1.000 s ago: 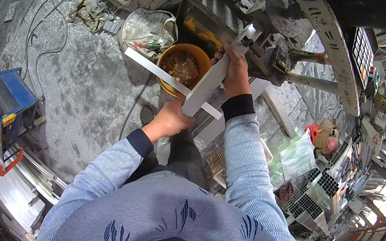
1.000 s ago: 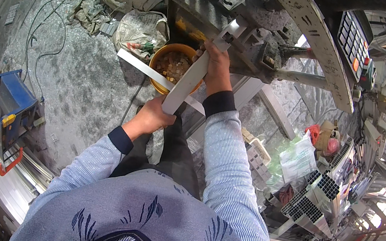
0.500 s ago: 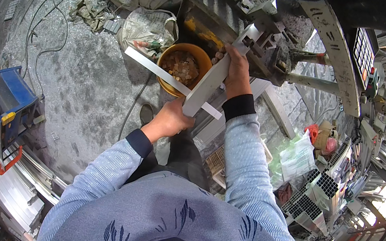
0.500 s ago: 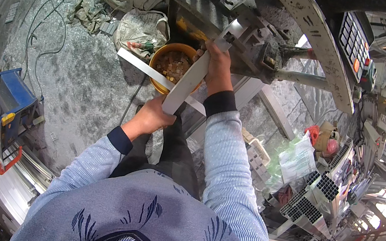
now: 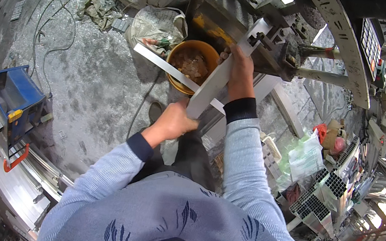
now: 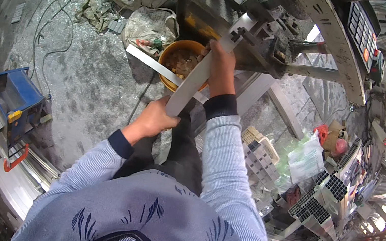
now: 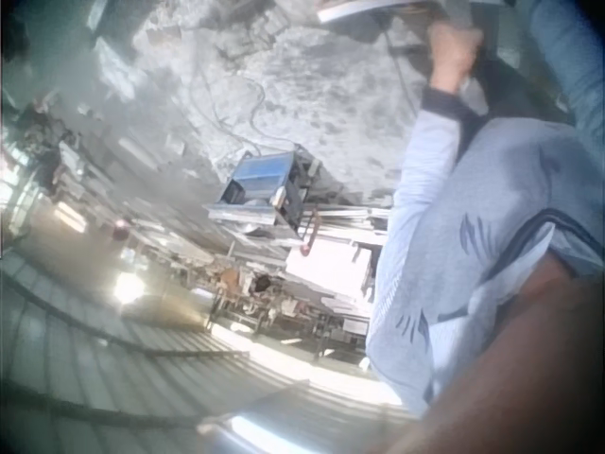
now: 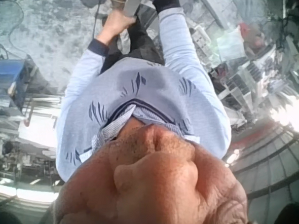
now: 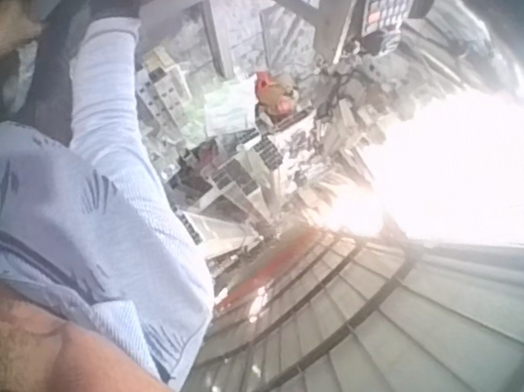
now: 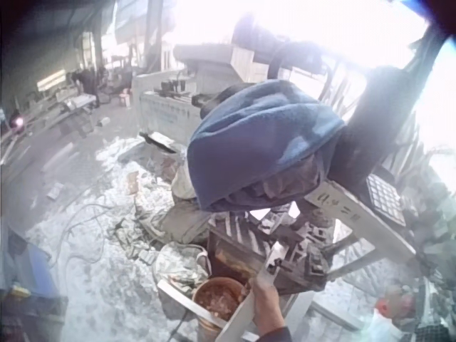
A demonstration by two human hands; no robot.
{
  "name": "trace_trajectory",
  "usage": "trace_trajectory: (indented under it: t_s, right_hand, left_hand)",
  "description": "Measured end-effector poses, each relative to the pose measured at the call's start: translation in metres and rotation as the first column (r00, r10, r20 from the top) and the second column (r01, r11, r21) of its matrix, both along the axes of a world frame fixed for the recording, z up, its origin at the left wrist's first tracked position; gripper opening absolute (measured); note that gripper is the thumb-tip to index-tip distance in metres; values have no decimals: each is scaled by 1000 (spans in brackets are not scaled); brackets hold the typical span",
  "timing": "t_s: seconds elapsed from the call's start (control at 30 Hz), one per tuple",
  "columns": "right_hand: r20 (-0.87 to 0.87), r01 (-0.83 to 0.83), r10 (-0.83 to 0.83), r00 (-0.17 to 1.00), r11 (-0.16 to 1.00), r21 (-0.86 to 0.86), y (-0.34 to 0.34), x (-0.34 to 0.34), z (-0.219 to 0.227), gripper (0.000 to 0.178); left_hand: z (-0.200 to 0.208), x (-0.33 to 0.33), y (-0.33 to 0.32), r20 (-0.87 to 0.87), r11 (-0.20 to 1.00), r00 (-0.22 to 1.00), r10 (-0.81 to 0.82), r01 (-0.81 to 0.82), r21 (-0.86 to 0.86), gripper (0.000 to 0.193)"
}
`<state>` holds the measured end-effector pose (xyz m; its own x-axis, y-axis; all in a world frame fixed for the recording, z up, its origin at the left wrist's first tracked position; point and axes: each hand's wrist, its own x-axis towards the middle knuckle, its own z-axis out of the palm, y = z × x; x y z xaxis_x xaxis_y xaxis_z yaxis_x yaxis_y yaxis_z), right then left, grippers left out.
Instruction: The person repeatedly places long aluminum profiles into a miter saw, aligns them, and cuts them into shorter pieces. After each cut, the person collects the cut pieces and places them into a nearby white basket. The process is repeated multiple times with different profile lengths.
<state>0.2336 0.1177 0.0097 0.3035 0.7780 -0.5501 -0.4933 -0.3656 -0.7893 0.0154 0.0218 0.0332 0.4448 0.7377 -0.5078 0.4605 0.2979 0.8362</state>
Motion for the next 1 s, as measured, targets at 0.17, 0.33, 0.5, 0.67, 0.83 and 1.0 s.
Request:
trace_trajectory:
  t_s: [0.17, 0.33, 0.5, 0.67, 0.83, 1.0]
  right_hand:
    - [-59, 27, -25, 998, 999, 24, 6, 6, -6, 18]
    - [-88, -33, 35, 995, 999, 23, 19, 27, -18, 18]
    - [82, -41, 40, 996, 999, 11, -51, -46, -32, 21]
    - [-91, 35, -38, 995, 999, -34, -112, -100, -16, 19]
    - [-114, -45, 39, 993, 998, -51, -91, -81, 2, 18]
    - [-112, 9, -9, 994, 1000, -3, -69, -63, 1, 18]
  left_hand:
    - [-2, 4, 10, 29, 999, 999, -23, 24, -46, 45]
    - [-15, 12, 22, 109, 980, 994, 32, -10, -198, 44]
    - [2, -50, -40, 2, 991, 998, -63, 63, -121, 39]
    - [18, -91, -87, -107, 976, 989, -101, 78, -201, 37]
    - [17, -78, -81, -98, 985, 992, -82, 66, -161, 37]
    - [12, -62, -60, -50, 991, 997, -64, 57, -124, 38]
